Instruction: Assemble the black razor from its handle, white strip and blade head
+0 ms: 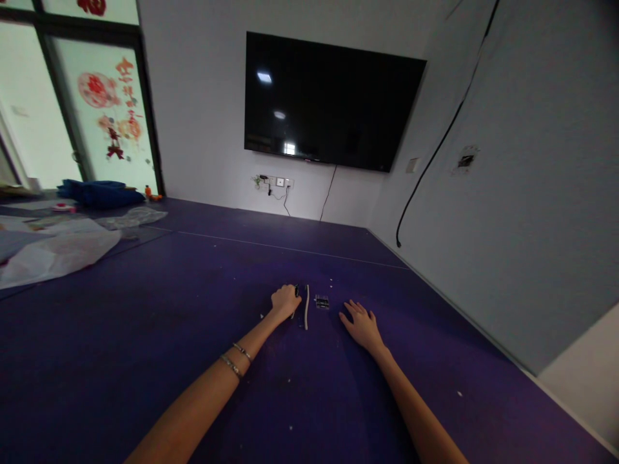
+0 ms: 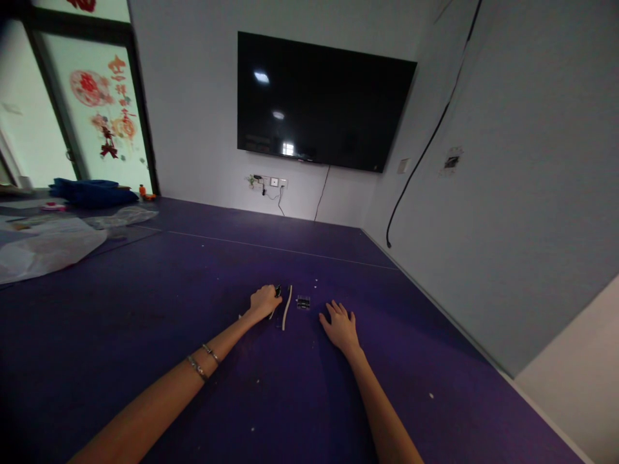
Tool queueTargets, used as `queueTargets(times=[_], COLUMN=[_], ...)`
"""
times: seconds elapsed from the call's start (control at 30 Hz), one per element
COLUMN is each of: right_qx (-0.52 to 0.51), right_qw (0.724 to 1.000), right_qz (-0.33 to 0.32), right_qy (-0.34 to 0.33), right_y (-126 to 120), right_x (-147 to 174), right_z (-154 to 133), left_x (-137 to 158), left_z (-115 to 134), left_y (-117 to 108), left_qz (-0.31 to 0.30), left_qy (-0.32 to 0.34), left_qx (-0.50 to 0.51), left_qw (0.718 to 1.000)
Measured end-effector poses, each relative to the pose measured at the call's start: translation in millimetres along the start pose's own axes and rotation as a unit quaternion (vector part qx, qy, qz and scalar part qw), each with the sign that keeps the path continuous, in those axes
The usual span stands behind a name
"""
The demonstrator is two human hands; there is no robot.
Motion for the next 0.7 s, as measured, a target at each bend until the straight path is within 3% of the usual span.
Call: queueTargets(times=[0.17, 0.27, 0.47, 0.7], right_qx=[0.001, 0.0, -0.003, -0.002], right_qw=[1.0, 1.0, 1.0, 1.0], right_qz=[0.0, -0.001, 0.006, 0.0], right_qy=[0.0, 0.001, -0.001, 0.005], right_y=[0.4, 1.0, -0.6, -1.7], right_x=[-0.4, -0.9, -0.2, 0.0], right_z=[0.2, 0.5, -0.1, -0.9], left_x=[-7.1, -11.4, -10.4, -10.8], left_z=[-6.1, -10.1, -21.2, -37.9], left_y=[-7.2, -12.1, -10.9, -2.3], left_qz=[-0.012, -0.043, -0.136, -0.206], left_qy=[-0.029, -0.048, -0.129, -0.242], left_qx=[0.107, 0.206, 0.42, 0.516], left_qw=[0.994, 0.976, 0.888, 0.795])
Point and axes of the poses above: each hand's wrist, its own x-axis away from the middle knuckle, its own y-axis out of the palm, z = x × y, the point moved 4 cm from there along -x, towards the middle knuckle, and after that the axes turned 10 degrees about x, right-handed, at the moved point
